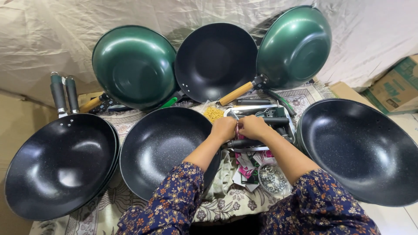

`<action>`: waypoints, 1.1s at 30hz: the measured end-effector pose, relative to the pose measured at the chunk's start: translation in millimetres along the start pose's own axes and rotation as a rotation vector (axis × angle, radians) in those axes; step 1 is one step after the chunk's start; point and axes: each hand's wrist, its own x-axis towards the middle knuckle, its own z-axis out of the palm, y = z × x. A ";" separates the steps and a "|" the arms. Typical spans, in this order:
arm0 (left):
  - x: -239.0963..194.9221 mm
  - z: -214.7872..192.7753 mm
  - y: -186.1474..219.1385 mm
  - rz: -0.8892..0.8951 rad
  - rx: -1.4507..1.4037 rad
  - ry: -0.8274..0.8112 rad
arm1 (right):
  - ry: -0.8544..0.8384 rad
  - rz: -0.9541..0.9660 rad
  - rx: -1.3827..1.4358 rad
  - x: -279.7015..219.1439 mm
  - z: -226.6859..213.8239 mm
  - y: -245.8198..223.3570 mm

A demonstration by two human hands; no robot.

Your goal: Assembling handles onto metal woks using screws and manual manipulation.

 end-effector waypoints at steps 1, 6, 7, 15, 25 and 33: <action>-2.9 -6.7 2.6 -0.001 0.000 0.000 | -0.001 -0.001 -0.001 -1.2 -2.1 0.0; 3.7 -15.9 1.1 -0.088 -0.136 -0.040 | 0.056 0.015 0.060 -3.2 -8.3 7.3; 1.4 -21.0 2.0 -0.088 -0.136 -0.040 | 0.057 0.015 0.060 -1.4 -8.7 12.3; -5.5 -37.4 -1.8 -0.163 -0.559 0.053 | 0.277 -0.056 0.291 -23.7 -32.0 22.8; -31.4 -58.8 9.0 -0.289 -1.187 0.275 | 0.479 0.103 0.625 -36.1 -29.5 29.2; -73.4 -85.4 34.3 -0.327 -1.590 0.365 | 0.439 0.001 1.085 -66.1 -37.3 -4.2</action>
